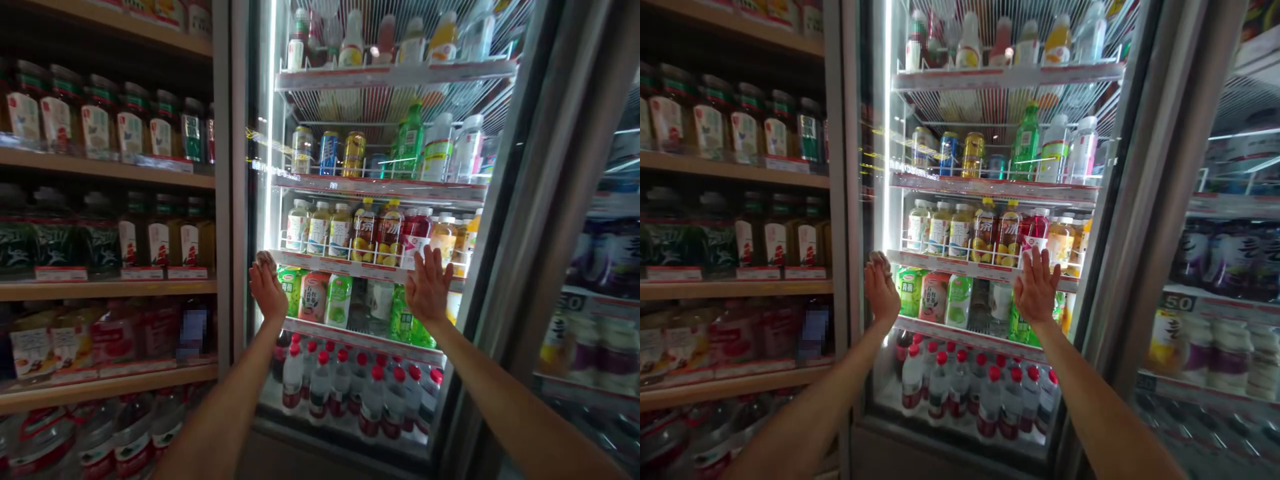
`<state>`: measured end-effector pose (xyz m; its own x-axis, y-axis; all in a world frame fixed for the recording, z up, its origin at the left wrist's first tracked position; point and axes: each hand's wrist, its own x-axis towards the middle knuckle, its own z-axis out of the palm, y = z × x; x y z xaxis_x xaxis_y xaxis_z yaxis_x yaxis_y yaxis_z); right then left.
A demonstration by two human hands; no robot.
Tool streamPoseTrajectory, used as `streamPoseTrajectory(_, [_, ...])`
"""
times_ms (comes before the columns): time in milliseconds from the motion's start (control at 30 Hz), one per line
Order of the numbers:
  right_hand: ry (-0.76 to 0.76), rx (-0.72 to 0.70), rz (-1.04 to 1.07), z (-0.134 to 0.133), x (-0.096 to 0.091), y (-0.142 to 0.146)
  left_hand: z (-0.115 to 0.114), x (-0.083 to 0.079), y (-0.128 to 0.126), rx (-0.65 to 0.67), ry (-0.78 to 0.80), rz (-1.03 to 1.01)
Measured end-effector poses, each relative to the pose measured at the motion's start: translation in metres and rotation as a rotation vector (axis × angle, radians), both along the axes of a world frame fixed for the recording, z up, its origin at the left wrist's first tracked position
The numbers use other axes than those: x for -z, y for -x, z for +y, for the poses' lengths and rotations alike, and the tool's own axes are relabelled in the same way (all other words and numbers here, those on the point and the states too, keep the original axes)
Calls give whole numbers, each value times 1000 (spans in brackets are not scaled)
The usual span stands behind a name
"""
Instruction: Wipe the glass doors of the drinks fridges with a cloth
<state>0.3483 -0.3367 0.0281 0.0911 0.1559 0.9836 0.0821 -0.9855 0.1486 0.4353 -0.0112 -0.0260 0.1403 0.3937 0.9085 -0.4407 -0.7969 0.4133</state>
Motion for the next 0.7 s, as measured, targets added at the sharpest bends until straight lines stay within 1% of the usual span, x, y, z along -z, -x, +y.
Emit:
streamPoseTrajectory(33, [-7,-4,4,1,0,0,-4,1,3,-1,12,5])
streamPoseTrajectory(67, [-11,-9,9,1,0,0,-14,2,7,11,-22,7])
streamPoseTrajectory(167, [-22,-25,21,-1,1,1,-62,3,23,139,-283,-2])
streamPoseTrajectory(200, [-26,-28,30,-2,1,1,-74,2,27,171,-346,4])
streamPoseTrajectory(233, [-31,-27,39,-3,1,2,-80,2,29,189,-348,17])
streamPoseTrajectory(267, [-33,-26,48,-5,2,2,-80,1,29,193,-304,38])
streamPoseTrajectory(300, [-33,-26,57,-6,2,2,-73,0,27,184,-230,61])
streamPoseTrajectory(333, [-33,-26,67,-7,2,2,-62,-1,24,158,-126,82])
streamPoseTrajectory(400, [-35,-24,83,-7,2,1,-36,0,16,96,33,106])
streamPoseTrajectory(433, [-39,-19,88,-7,2,1,-27,0,13,71,84,110])
streamPoseTrajectory(467, [-43,-13,92,-6,2,1,-23,1,12,58,114,111])
streamPoseTrajectory(500, [-46,-7,93,-5,2,0,-25,2,12,57,120,110])
streamPoseTrajectory(533, [-48,-1,96,-5,1,0,-33,3,14,67,91,104])
streamPoseTrajectory(567, [-49,5,99,-5,1,0,-45,4,17,88,25,95])
streamPoseTrajectory(633, [-45,9,104,-5,0,1,-73,5,28,144,-179,73])
streamPoseTrajectory(700, [-30,4,102,-8,0,1,-92,3,38,196,-351,74])
